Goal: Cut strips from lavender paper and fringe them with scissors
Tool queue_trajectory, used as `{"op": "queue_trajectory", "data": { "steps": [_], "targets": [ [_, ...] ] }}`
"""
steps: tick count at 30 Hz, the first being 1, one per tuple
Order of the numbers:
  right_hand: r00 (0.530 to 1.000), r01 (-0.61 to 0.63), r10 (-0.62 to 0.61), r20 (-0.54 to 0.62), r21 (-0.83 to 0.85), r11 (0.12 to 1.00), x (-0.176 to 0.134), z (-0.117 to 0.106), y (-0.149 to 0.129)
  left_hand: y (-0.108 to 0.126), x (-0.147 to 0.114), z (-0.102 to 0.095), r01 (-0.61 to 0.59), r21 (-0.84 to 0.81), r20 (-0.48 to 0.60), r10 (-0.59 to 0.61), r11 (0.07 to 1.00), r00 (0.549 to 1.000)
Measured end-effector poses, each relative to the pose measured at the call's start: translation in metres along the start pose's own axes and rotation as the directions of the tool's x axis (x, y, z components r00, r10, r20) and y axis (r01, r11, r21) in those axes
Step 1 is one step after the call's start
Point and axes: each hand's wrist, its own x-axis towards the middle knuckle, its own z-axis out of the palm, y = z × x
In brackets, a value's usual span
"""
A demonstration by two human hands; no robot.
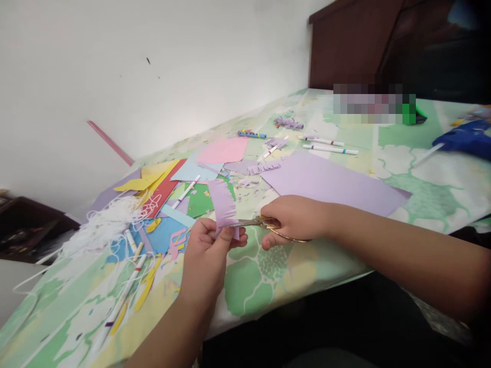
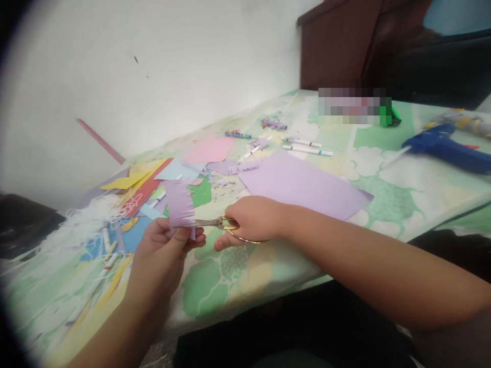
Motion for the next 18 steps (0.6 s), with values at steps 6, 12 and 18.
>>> {"op": "queue_trajectory", "data": {
  "steps": [6, 12, 18],
  "targets": [
    [1.0, 0.014, -0.015, 0.021, 0.038, 0.999, -0.0002, 0.0003, 0.0006, -0.0001, 0.0002, 0.0025, -0.04, 0.0, 0.017, 0.04, 0.999, 0.999],
    [0.999, 0.051, -0.052, 0.014, 0.063, 0.997, -0.0011, 0.0008, 0.0025, -0.0006, 0.0, 0.0025, -0.081, 0.021, 0.022, 0.08, 0.997, 0.997],
    [0.996, 0.084, -0.085, 0.003, 0.066, 0.994, -0.0031, 0.0003, 0.0023, 0.0032, -0.0046, 0.0049, -0.084, 0.09, -0.014, 0.086, 0.992, 0.996]
  ]
}}
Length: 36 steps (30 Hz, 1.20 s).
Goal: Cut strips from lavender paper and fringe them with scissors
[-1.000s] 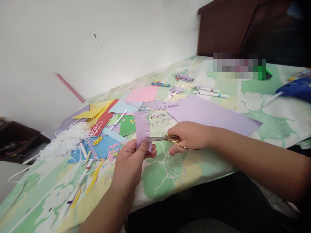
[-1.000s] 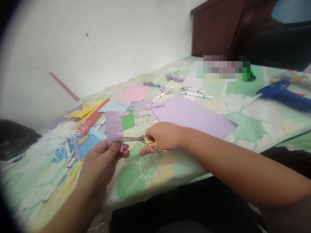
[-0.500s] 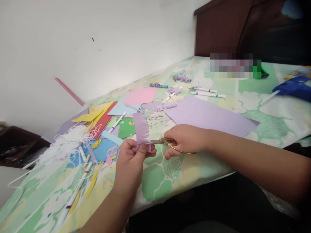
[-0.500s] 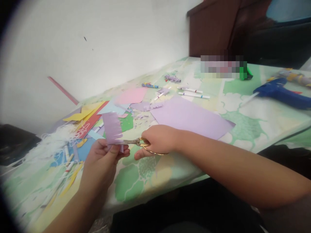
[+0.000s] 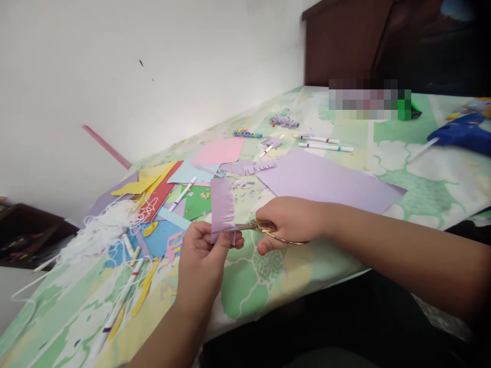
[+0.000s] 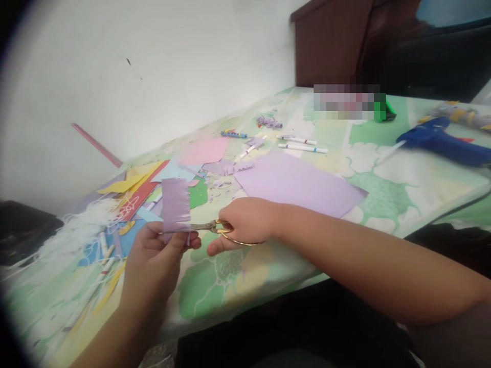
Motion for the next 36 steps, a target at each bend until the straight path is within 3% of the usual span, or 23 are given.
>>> {"op": "queue_trajectory", "data": {
  "steps": [17, 24, 29, 36],
  "targets": [
    [0.998, 0.009, -0.013, -0.057, -0.061, 0.998, 0.002, 0.0, -0.003, 0.002, -0.002, -0.001, -0.104, -0.031, 0.044, 0.105, 0.994, 0.993],
    [0.998, -0.027, 0.023, -0.056, -0.066, 0.997, 0.003, -0.002, -0.004, 0.004, -0.002, 0.0, -0.003, -0.005, 0.016, 0.003, 1.0, 1.0],
    [0.997, -0.052, 0.048, -0.052, -0.065, 0.997, 0.003, -0.004, -0.004, 0.007, -0.003, -0.002, 0.092, 0.115, -0.012, -0.091, 0.989, 0.996],
    [0.992, -0.072, 0.063, -0.105, -0.086, 0.994, 0.002, -0.004, 0.0, -0.002, 0.0, -0.01, 0.053, 0.114, -0.012, -0.052, 0.992, 0.999]
  ]
}}
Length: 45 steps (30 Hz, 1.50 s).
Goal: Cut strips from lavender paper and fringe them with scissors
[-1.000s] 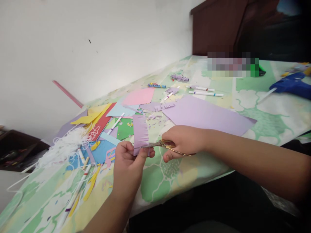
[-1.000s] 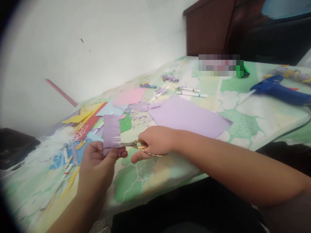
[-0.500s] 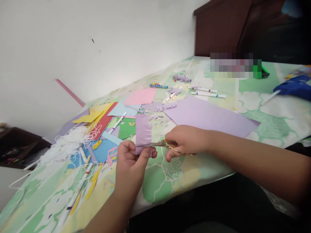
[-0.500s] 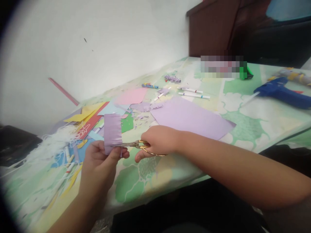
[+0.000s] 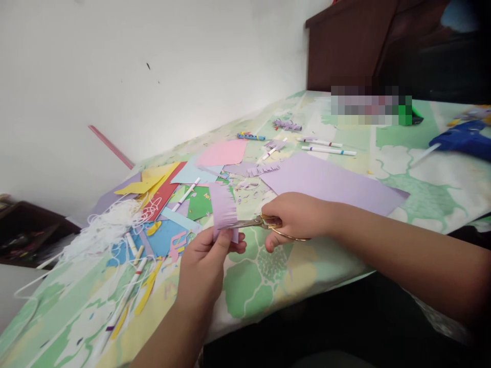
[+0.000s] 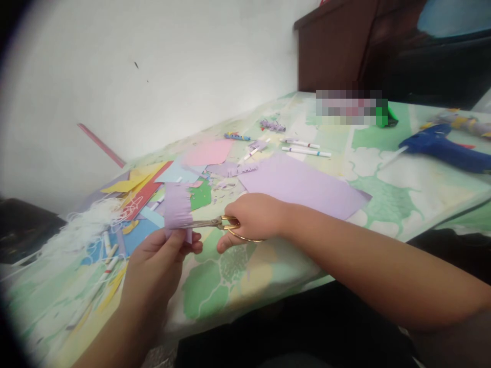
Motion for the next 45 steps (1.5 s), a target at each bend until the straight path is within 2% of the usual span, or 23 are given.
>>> {"op": "queue_trajectory", "data": {
  "steps": [3, 5, 11, 17, 25, 30, 34, 42, 45],
  "targets": [
    [1.0, -0.003, 0.003, 0.005, 0.005, 1.0, -0.001, 0.0, 0.0, -0.003, 0.001, -0.001, 0.0, -0.09, -0.046, -0.004, 0.996, 0.999],
    [1.0, -0.004, 0.004, 0.021, 0.009, 1.0, -0.001, 0.0, -0.001, -0.002, 0.002, -0.001, 0.002, -0.085, -0.058, -0.007, 0.996, 0.998],
    [0.999, 0.004, -0.006, 0.052, 0.026, 1.0, 0.0, 0.002, -0.003, 0.005, 0.0, 0.001, 0.007, 0.114, 0.0, -0.008, 0.994, 1.0],
    [0.998, 0.0, -0.002, 0.067, 0.03, 1.0, 0.001, 0.002, -0.003, 0.01, -0.002, 0.002, -0.036, 0.227, -0.009, 0.039, 0.973, 0.999],
    [0.998, 0.003, -0.002, 0.059, -0.013, 1.0, 0.001, 0.003, -0.003, 0.023, -0.008, 0.012, -0.013, 0.321, -0.154, 0.065, 0.947, 0.986],
    [0.999, 0.0, 0.001, 0.039, -0.046, 0.999, 0.001, 0.002, -0.004, 0.017, -0.005, 0.007, -0.075, 0.266, -0.06, 0.094, 0.961, 0.994],
    [1.0, -0.011, 0.013, 0.022, -0.054, 0.998, 0.002, 0.003, -0.003, 0.013, -0.003, 0.002, -0.076, 0.238, -0.007, 0.08, 0.968, 0.997],
    [0.999, -0.041, 0.041, 0.007, -0.059, 0.997, 0.003, 0.003, -0.002, 0.016, -0.003, 0.008, 0.071, 0.047, -0.006, -0.071, 0.996, 0.997],
    [0.999, -0.048, 0.047, -0.01, -0.068, 0.997, 0.002, 0.001, -0.002, 0.016, -0.003, 0.007, 0.091, 0.006, 0.022, -0.091, 0.996, 0.996]
  ]
}}
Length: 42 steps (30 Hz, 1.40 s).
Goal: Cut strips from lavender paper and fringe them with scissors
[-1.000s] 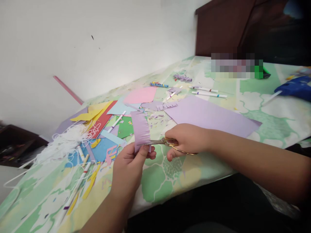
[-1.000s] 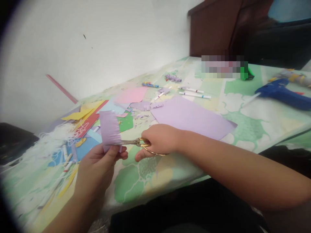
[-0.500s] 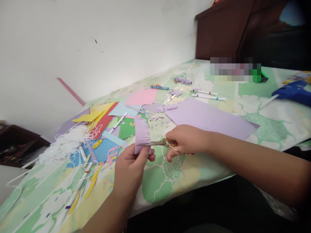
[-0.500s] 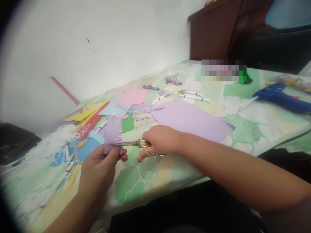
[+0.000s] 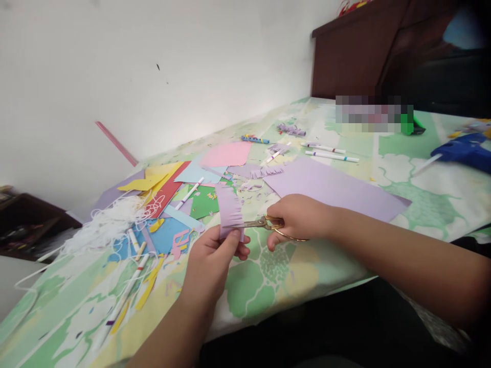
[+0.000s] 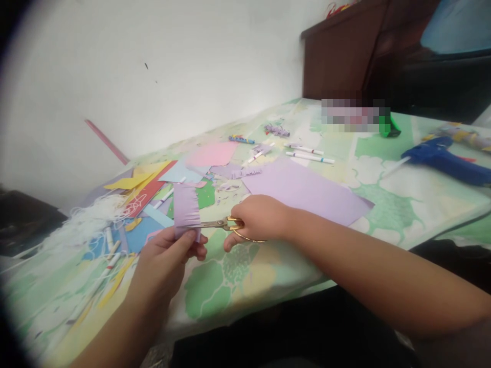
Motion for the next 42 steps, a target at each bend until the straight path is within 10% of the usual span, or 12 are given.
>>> {"op": "queue_trajectory", "data": {
  "steps": [42],
  "targets": [
    [0.996, 0.035, -0.039, 0.077, 0.049, 0.998, 0.0, 0.003, 0.001, -0.003, 0.004, 0.0, -0.032, 0.204, -0.025, 0.038, 0.978, 0.999]
  ]
}}
